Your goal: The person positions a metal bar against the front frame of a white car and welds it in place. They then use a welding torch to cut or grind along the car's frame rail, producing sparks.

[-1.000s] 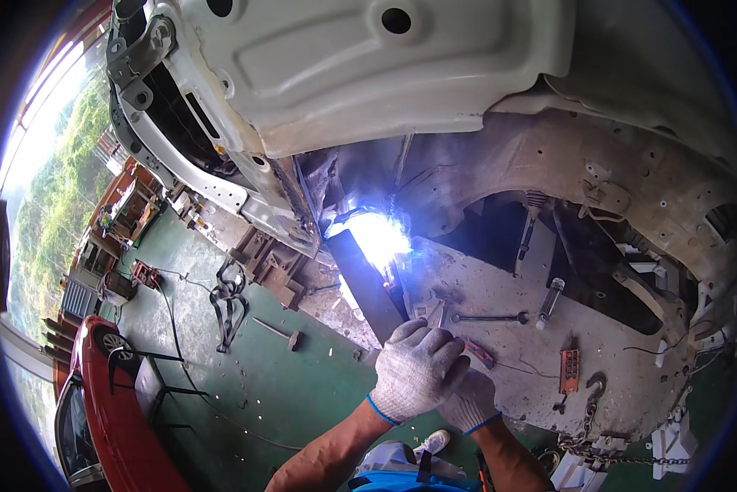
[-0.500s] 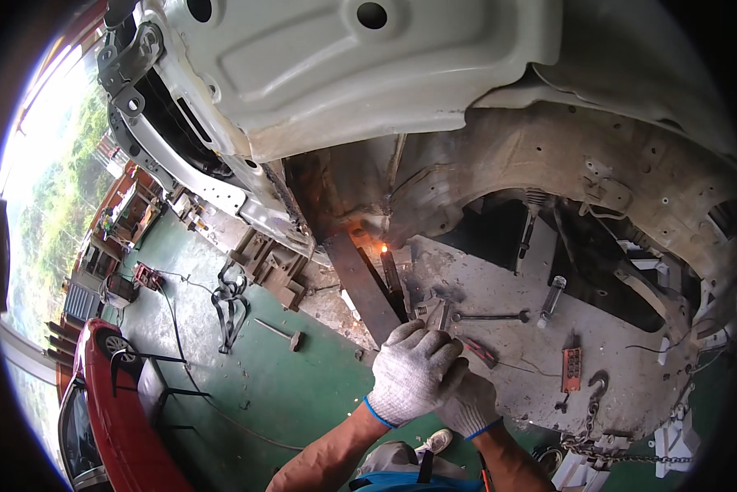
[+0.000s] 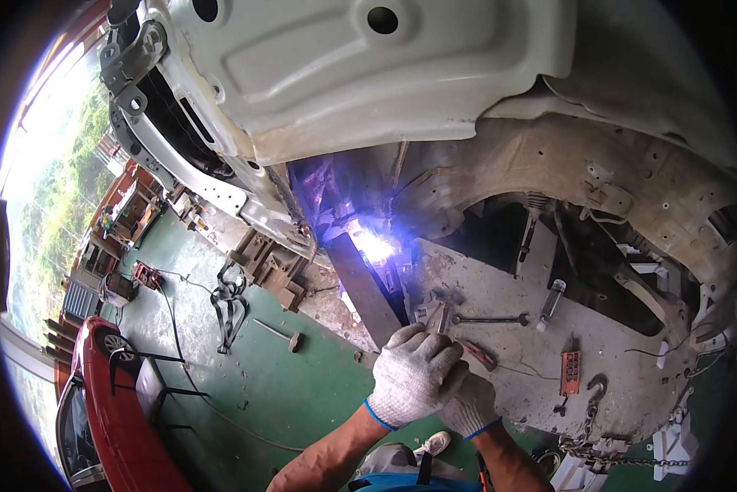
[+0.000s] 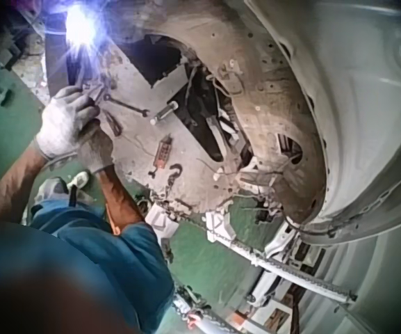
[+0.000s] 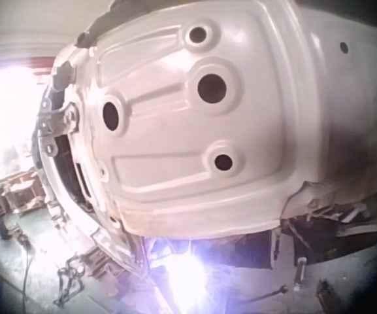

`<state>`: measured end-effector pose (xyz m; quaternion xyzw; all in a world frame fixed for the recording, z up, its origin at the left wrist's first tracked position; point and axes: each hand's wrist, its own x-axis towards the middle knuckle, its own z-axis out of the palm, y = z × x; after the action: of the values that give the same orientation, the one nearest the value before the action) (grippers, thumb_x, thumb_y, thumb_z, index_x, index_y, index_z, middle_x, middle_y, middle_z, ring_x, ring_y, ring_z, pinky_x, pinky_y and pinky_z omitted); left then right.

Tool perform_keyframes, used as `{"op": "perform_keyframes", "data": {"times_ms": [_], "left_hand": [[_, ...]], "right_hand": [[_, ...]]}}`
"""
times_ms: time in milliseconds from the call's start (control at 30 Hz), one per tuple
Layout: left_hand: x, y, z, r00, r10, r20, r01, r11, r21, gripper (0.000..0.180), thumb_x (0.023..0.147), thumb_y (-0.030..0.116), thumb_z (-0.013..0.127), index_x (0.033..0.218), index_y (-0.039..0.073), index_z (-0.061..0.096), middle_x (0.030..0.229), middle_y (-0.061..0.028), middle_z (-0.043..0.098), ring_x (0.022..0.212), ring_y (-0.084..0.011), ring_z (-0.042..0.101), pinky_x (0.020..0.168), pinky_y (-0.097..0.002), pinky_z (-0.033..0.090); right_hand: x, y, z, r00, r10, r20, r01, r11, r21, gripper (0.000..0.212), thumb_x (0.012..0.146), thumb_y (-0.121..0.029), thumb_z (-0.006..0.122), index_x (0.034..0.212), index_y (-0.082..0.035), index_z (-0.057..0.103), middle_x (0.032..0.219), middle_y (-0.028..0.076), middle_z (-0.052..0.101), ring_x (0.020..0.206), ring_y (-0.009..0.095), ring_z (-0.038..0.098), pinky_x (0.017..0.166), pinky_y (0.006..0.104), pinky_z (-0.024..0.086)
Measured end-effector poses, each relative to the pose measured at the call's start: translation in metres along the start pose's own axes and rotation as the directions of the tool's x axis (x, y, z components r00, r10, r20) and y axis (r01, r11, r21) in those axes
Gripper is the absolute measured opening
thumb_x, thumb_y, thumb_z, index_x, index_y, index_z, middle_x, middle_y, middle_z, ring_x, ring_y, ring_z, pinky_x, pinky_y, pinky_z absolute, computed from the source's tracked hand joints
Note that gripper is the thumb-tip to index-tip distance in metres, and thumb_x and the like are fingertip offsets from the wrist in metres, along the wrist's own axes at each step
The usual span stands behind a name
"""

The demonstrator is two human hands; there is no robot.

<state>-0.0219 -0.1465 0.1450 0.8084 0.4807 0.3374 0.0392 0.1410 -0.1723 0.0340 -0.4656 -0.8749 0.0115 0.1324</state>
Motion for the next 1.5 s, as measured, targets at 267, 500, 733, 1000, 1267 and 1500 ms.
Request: {"op": "perform_keyframes", "data": {"times_ms": [267,500,733,1000,1267,1500], "left_hand": [[-0.001,-0.001,0.001,1.000,0.016,-0.010,-0.016,1.000,0.005,0.019,0.080,0.025,0.081,0.095,0.014,0.076,0.100,-0.0040,0.071,0.091,-0.0261,0.072,0.099,-0.0469,0.054],[-0.002,-0.002,0.001,1.000,0.022,0.009,-0.022,1.000,0.015,0.020,0.080,0.026,0.080,0.096,0.014,0.076,0.100,-0.0049,0.071,0.091,-0.0269,0.071,0.099,-0.0454,0.053],[-0.001,-0.001,0.001,1.000,0.021,-0.009,-0.021,1.000,0.006,0.020,0.080,0.026,0.080,0.095,0.013,0.076,0.098,-0.0053,0.071,0.090,-0.0273,0.072,0.099,-0.0458,0.054],[-0.001,0.000,0.000,1.000,0.024,-0.008,-0.024,1.000,0.011,0.020,0.079,0.026,0.080,0.094,0.013,0.077,0.097,-0.0048,0.072,0.089,-0.0276,0.072,0.099,-0.0459,0.054],[-0.001,-0.001,0.001,0.999,0.027,-0.019,-0.027,0.999,0.019,0.019,0.079,0.027,0.080,0.093,0.014,0.076,0.097,-0.0039,0.071,0.088,-0.0258,0.072,0.098,-0.0447,0.054],[-0.001,-0.001,-0.001,1.000,0.026,-0.007,-0.026,0.999,0.021,0.016,0.082,0.025,0.080,0.093,0.014,0.075,0.095,-0.0036,0.069,0.086,-0.0249,0.072,0.098,-0.0447,0.054]], "right_hand": [[0.004,0.000,0.005,0.999,0.048,0.022,-0.049,0.996,0.069,0.022,0.088,-0.029,0.070,0.091,-0.007,0.071,0.074,0.015,0.071,0.066,0.031,0.075,0.055,0.0442,0.059],[0.005,-0.006,-0.019,0.951,0.190,0.242,-0.246,0.942,0.230,0.029,0.087,-0.027,0.071,0.098,-0.001,0.067,0.084,0.020,0.075,0.077,0.038,0.077,0.063,0.0494,0.062],[0.005,-0.004,-0.014,0.974,0.142,0.177,-0.168,0.976,0.137,0.033,0.086,-0.027,0.069,0.098,0.004,0.064,0.077,0.021,0.072,0.068,0.038,0.076,0.059,0.0494,0.061],[0.002,0.003,-0.002,0.982,0.146,0.119,-0.168,0.966,0.195,0.033,0.087,-0.029,0.070,0.099,0.001,0.067,0.078,0.019,0.073,0.072,0.036,0.076,0.062,0.0494,0.061],[0.002,0.007,0.008,0.997,0.065,0.050,-0.070,0.992,0.109,0.027,0.085,-0.030,0.071,0.094,-0.005,0.072,0.079,0.015,0.072,0.069,0.033,0.075,0.058,0.0447,0.057],[0.003,0.008,0.009,0.999,0.044,0.007,-0.044,0.995,0.092,0.024,0.084,-0.029,0.072,0.089,-0.006,0.071,0.076,0.014,0.072,0.065,0.032,0.073,0.057,0.0452,0.057]]}}
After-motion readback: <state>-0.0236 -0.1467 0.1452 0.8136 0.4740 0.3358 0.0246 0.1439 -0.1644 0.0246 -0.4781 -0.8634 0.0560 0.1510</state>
